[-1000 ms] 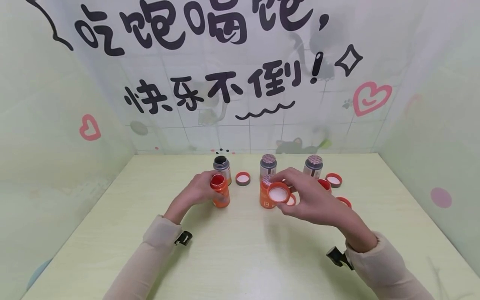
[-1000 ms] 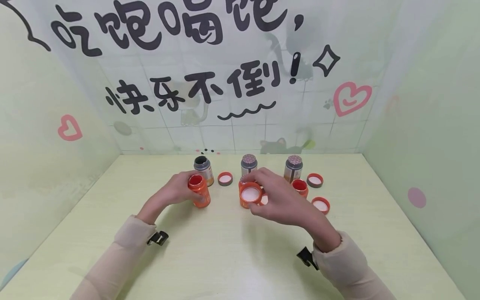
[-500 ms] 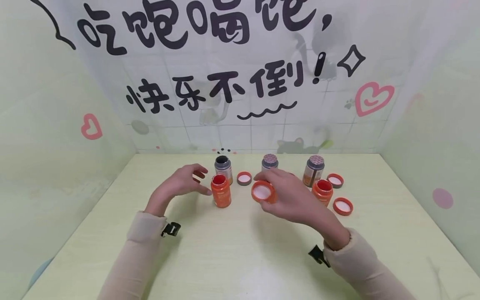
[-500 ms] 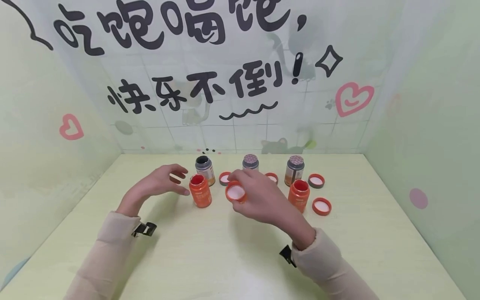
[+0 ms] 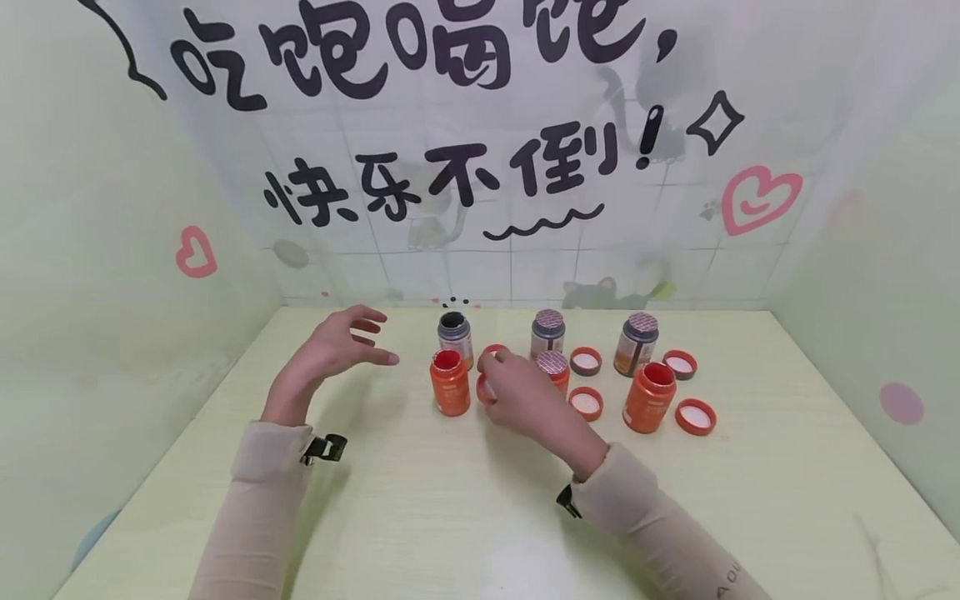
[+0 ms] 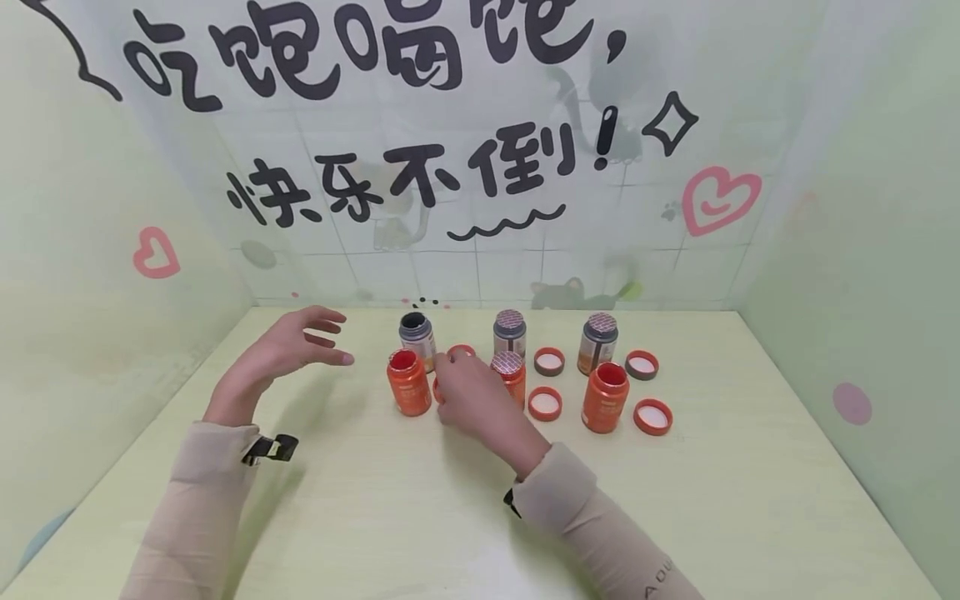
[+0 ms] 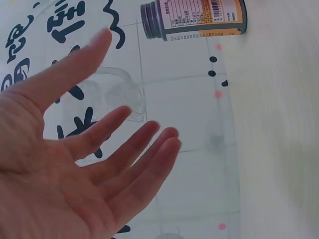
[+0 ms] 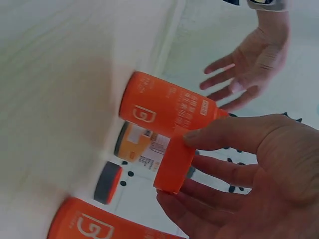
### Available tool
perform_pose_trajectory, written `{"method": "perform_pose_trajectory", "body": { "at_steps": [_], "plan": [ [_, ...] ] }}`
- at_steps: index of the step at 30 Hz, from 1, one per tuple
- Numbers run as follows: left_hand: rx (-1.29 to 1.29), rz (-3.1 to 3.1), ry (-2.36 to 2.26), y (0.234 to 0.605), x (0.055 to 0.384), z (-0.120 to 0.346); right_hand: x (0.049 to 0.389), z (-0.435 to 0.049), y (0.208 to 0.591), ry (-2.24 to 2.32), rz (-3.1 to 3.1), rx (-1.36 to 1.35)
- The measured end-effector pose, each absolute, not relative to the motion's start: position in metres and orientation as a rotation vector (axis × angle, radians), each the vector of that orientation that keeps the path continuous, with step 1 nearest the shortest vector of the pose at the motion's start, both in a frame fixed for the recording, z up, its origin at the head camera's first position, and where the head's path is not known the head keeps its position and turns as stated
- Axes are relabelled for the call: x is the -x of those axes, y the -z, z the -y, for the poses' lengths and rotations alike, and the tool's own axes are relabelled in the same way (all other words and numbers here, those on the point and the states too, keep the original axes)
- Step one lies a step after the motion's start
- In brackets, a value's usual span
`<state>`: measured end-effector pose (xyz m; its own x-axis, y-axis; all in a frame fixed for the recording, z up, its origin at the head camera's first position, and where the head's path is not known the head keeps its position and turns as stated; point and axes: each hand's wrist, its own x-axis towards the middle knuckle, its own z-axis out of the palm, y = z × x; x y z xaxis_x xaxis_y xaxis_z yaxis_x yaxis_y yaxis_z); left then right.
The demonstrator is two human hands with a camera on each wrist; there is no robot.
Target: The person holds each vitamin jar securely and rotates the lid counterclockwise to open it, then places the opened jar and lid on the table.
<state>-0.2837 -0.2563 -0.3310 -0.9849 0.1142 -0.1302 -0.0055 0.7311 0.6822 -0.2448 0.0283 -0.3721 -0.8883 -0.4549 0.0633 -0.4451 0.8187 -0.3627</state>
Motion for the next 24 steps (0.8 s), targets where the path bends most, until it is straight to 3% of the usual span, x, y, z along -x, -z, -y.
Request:
{"method": "perform_pose_trajectory", "body": {
  "at_steps": [12,24],
  "plan": [
    [-0.1,-2.774,-1.166,0.328,0.285,0.255,0.259,-0.018,0.397,0.616,-2.816,0.581],
    [-0.056,-2.783,-1.154,0.331,0.286,0.253,0.26,-0.017,0.4,0.632,-2.817,0.613]
  ]
}}
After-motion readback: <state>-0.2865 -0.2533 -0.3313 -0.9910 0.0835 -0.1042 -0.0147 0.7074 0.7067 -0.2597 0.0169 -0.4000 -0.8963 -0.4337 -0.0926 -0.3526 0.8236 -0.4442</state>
